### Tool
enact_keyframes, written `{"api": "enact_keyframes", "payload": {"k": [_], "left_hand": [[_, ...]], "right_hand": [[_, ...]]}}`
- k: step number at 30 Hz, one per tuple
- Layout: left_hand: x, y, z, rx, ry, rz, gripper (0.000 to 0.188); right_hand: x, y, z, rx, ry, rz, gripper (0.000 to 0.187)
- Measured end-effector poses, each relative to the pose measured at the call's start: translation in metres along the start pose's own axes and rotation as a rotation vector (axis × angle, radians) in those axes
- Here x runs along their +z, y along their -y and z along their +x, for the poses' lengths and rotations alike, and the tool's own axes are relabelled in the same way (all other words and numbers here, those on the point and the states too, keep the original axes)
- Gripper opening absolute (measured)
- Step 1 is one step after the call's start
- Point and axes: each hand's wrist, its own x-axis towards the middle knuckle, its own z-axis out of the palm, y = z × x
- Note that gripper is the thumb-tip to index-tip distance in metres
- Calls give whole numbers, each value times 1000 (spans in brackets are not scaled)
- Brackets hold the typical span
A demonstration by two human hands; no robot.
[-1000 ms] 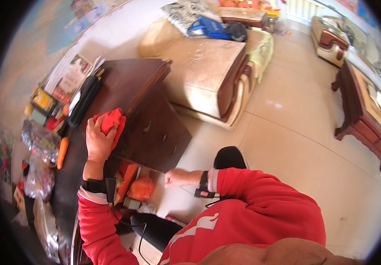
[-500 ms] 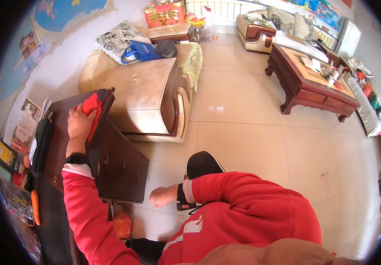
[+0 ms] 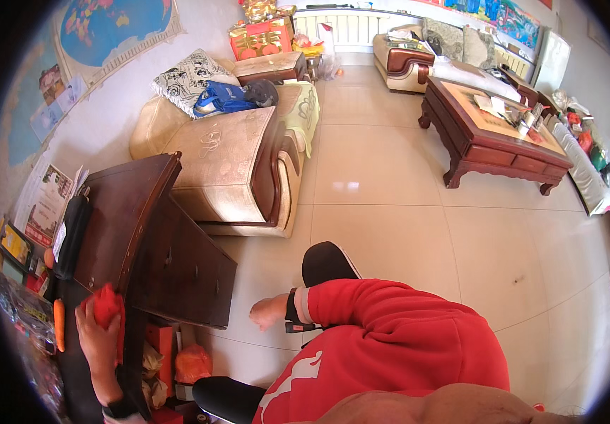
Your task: The person sits on the floor and wipes the interior and exterior surfaces of a wooden cabinet using a red cloth. They clean the inside of an open drawer, the cabinet sides, and the top surface, moving items slightly to reach different areas.
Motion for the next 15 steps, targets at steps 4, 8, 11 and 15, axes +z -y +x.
{"api": "enact_keyframes", "payload": {"k": [4,8,11,15], "left_hand": [[-24,7,-44,-82,55,12,79],[-16,-8,-34,-38,-42,48,78],[1,-22,-9,-40,-74,49,77],[27,-49,41,-10,-103,31,73]], "right_hand": [[-3,2,-4,57,75,17,37],[3,6,1,-8,105,11,40],[10,8,7,-113,65,9,41],[13,14,18,-107,76,10,41]]}}
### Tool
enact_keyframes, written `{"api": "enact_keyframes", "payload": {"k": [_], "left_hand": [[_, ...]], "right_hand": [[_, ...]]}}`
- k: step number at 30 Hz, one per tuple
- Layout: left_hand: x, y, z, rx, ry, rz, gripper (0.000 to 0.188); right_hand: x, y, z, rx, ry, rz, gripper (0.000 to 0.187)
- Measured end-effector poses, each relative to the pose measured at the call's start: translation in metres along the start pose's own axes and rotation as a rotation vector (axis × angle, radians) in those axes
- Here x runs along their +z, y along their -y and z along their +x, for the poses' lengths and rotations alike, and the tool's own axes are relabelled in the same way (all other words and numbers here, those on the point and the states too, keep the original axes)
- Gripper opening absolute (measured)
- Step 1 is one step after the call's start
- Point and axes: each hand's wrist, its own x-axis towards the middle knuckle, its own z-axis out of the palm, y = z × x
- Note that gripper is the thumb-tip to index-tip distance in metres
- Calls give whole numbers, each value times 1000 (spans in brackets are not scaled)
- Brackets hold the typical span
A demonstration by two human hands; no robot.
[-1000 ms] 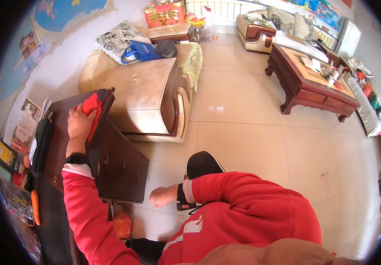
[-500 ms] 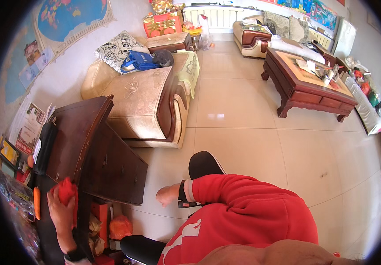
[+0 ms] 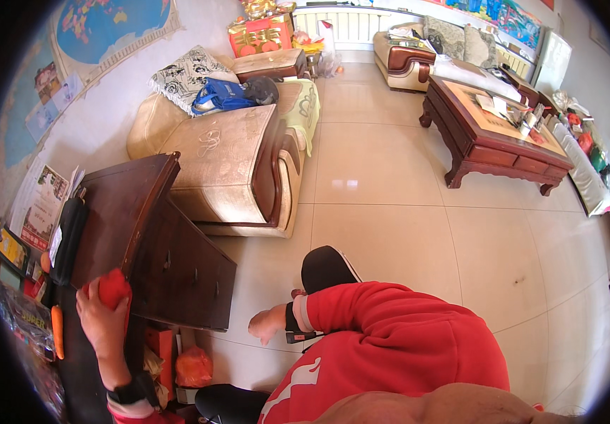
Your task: The person sits on the floor and wipes the interior and exterior surfaces of a wooden cabinet using a red cloth. They clean the inside of an open drawer, the cabinet sides, and the top surface, moving items slightly to reach different areas.
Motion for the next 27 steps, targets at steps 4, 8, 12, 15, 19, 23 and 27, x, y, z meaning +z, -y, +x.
{"api": "enact_keyframes", "payload": {"k": [4,8,12,15,19,23,27], "left_hand": [[29,-54,57,2,-5,67,71],[41,-104,85,-67,10,125,71],[30,-93,64,-6,-36,76,70],[12,-60,27,5,-7,42,67],[-30,-6,-37,-15,-83,-47,63],[-72,35,-103,-276,-90,83,63],[-92,34,-186,-404,-306,-59,58]], "right_hand": [[-4,7,6,34,44,-54,39],[-6,11,12,95,54,-1,39],[-4,12,20,94,43,56,39],[-5,9,23,106,30,36,40],[-6,4,24,71,39,51,40],[-11,9,28,-30,-29,34,39],[-31,34,32,-108,-132,153,52]]}}
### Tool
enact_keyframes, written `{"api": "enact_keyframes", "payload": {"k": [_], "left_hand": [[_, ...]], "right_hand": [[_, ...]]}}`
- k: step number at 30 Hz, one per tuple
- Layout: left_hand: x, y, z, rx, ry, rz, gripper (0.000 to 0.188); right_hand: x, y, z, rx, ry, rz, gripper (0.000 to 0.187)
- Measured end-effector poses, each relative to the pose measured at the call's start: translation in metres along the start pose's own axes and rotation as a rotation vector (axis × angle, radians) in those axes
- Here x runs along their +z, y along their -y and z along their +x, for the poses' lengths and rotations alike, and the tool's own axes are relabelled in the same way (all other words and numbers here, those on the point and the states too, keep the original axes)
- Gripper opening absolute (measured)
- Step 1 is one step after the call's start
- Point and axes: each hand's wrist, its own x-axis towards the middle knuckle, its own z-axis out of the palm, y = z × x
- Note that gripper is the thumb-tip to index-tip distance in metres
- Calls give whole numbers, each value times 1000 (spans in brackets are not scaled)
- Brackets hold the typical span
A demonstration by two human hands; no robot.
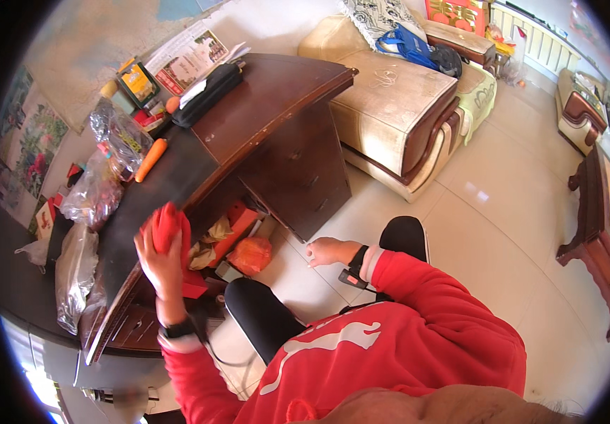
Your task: The person sits on the floor and wipes the interior and exterior surfaces of a wooden cabinet using a red cloth. They clean the inside of an open drawer, the cabinet sides, and the top surface, moving items slightly to reach different areas.
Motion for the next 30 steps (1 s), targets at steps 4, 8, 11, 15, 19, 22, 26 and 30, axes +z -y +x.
{"api": "enact_keyframes", "payload": {"k": [4,8,11,15,19,22,26,30], "left_hand": [[19,-20,-107,-619,155,-1192,56],[85,-62,-166,-899,327,-1447,68],[111,-82,-176,-831,369,-1502,69],[121,-79,-167,-388,354,-799,47],[116,-53,-181,-741,448,-1067,34],[118,-41,-200,-1070,355,-1339,32],[121,-44,-216,-1351,320,-1636,38],[124,-62,-211,-1465,217,-1881,50]], "right_hand": [[-13,59,0,-70,-82,735,68],[-10,108,-16,-115,11,1286,69],[1,128,-28,-65,-23,1810,64],[-4,122,-37,-60,0,1902,61],[-7,126,-37,65,-275,1750,53],[-5,134,-34,73,-458,1635,49],[0,140,-34,146,-478,1510,44],[5,148,-37,43,-394,1440,44]]}}
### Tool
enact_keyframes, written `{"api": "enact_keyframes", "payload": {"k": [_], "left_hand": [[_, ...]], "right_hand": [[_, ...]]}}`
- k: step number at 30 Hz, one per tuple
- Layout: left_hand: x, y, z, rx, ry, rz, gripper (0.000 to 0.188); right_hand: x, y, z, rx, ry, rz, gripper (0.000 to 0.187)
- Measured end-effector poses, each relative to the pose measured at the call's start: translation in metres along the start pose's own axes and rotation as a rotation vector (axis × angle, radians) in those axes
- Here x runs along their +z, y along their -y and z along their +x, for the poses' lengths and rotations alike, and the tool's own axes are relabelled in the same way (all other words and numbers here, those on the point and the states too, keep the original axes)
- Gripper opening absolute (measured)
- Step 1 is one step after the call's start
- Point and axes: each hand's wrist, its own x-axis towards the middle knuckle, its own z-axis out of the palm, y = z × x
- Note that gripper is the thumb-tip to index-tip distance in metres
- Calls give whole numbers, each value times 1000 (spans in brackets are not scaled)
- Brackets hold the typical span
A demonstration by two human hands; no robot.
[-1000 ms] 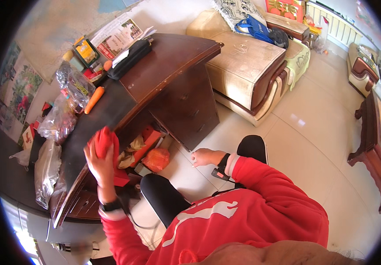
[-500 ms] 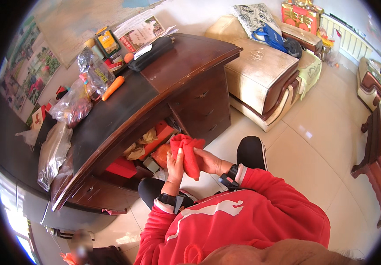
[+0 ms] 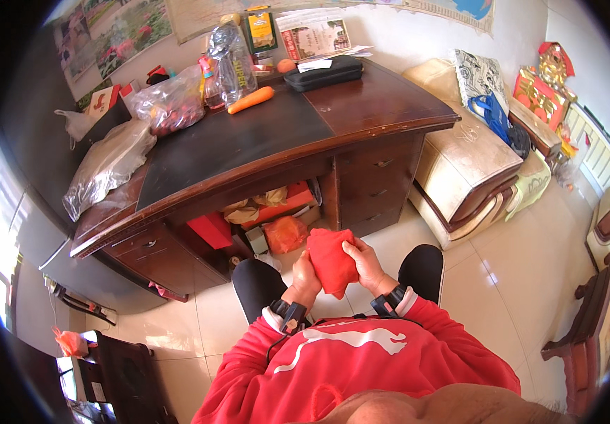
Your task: The person sits on the floor and wipes the interior and exterior surfaces of a wooden cabinet using a red cloth. They clean the inside of an open drawer, the cabinet sides, and the top surface, moving items slightly to reach different areas.
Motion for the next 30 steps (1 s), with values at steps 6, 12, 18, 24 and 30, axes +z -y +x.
{"api": "enact_keyframes", "payload": {"k": [6,12,18,24,30], "left_hand": [[19,-1,0,21,190,30,49],[44,-46,-5,761,357,1347,31],[115,-132,-76,1352,441,1603,30],[170,-199,-209,1922,1079,1230,30],[184,-222,-216,2389,891,1019,22]], "right_hand": [[12,7,-10,-124,132,87,73],[17,24,-30,148,221,281,84],[48,99,-21,-55,-31,51,79],[57,255,49,-666,43,-455,49],[-10,335,235,-676,-502,-1373,68]]}}
